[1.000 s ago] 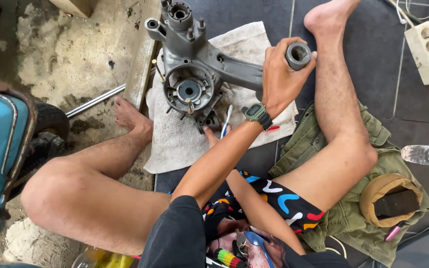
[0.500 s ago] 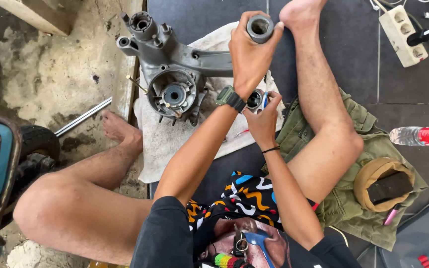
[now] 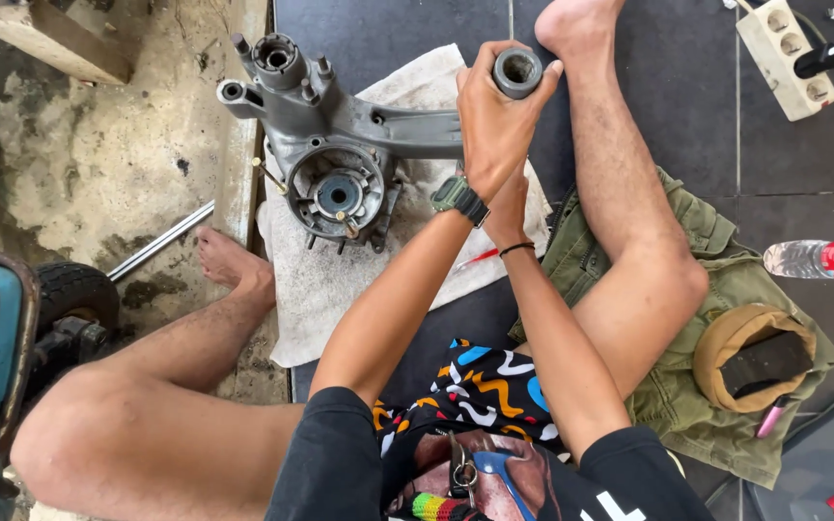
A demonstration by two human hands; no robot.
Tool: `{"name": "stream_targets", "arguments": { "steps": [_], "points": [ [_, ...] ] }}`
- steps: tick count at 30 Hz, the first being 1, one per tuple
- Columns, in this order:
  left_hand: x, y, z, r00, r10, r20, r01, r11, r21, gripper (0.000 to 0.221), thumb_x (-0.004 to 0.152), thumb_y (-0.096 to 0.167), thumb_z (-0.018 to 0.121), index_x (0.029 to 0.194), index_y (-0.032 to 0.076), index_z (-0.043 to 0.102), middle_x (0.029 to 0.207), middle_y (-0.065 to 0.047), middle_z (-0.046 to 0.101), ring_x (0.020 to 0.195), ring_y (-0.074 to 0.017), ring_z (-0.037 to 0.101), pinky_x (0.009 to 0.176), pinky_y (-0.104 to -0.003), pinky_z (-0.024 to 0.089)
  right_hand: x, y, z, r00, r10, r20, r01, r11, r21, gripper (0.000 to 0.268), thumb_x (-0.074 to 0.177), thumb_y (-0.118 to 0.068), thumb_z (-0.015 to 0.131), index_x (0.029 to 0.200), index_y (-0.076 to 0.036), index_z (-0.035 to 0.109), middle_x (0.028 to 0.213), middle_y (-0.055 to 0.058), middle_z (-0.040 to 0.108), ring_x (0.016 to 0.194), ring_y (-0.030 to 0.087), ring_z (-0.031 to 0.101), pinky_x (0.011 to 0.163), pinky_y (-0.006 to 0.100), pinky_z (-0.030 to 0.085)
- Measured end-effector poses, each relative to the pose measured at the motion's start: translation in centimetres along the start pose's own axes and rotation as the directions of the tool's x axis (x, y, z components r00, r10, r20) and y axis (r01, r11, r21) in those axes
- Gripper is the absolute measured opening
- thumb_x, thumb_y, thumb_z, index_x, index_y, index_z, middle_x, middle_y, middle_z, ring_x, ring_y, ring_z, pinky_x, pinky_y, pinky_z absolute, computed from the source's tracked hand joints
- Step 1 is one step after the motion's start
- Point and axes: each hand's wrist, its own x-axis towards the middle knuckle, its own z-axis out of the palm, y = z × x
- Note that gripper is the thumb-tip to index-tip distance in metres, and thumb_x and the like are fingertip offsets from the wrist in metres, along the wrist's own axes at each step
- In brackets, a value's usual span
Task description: The person cleans a motorcycle engine casing by scrubbing it with a brush and wiping it with a cloth.
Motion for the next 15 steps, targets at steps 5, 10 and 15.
{"name": "stream_targets", "arguments": {
  "steps": [5, 10, 15],
  "points": [
    [-0.1, -1.1, 0.0, 0.997, 0.054, 0.063, -0.054, 0.999, -0.006, 0.035, 0.083, 0.035, 0.078, 0.107, 0.014, 0.064, 0.09, -0.001, 0.067, 0.091, -0.0193, 0.053, 0.084, -0.037, 0.053, -0.9, 0.5, 0.3, 1.0, -0.006, -0.003, 0.006, 0.997, 0.076, 0.054, 0.085, -0.009, 0.074, 0.129, 0.002, 0.045, 0.088, 0.014, 0.066, 0.07, 0.022, 0.058, 0.059, 0.038, 0.044],
    [0.3, -2.3, -1.2, 0.97, 0.007, 0.244, 0.002, 0.999, -0.034, 0.039, 0.085, 0.044, 0.072, 0.107, 0.013, 0.065, 0.093, -0.003, 0.068, 0.094, -0.0201, 0.052, 0.084, -0.036, 0.052, -1.1, 0.3, -0.1, 0.999, -0.037, -0.014, 0.038, 0.99, 0.139, 0.051, 0.081, -0.002, 0.074, 0.127, 0.004, 0.054, 0.083, 0.01, 0.063, 0.06, 0.014, 0.047, 0.053, 0.031, 0.04],
    [0.9, -3.0, -3.4, 0.932, 0.023, 0.361, -0.002, 0.998, -0.057, 0.074, 0.087, 0.051, 0.071, 0.135, -0.002, 0.052, 0.13, -0.023, 0.068, 0.119, -0.0319, 0.072, 0.099, -0.038, 0.062, -2.4, 0.4, -1.3, 0.994, -0.063, -0.085, 0.072, 0.992, 0.106, 0.046, 0.099, -0.021, 0.069, 0.134, -0.002, 0.045, 0.112, 0.008, 0.055, 0.076, 0.012, 0.053, 0.059, 0.024, 0.043]
  ]
}}
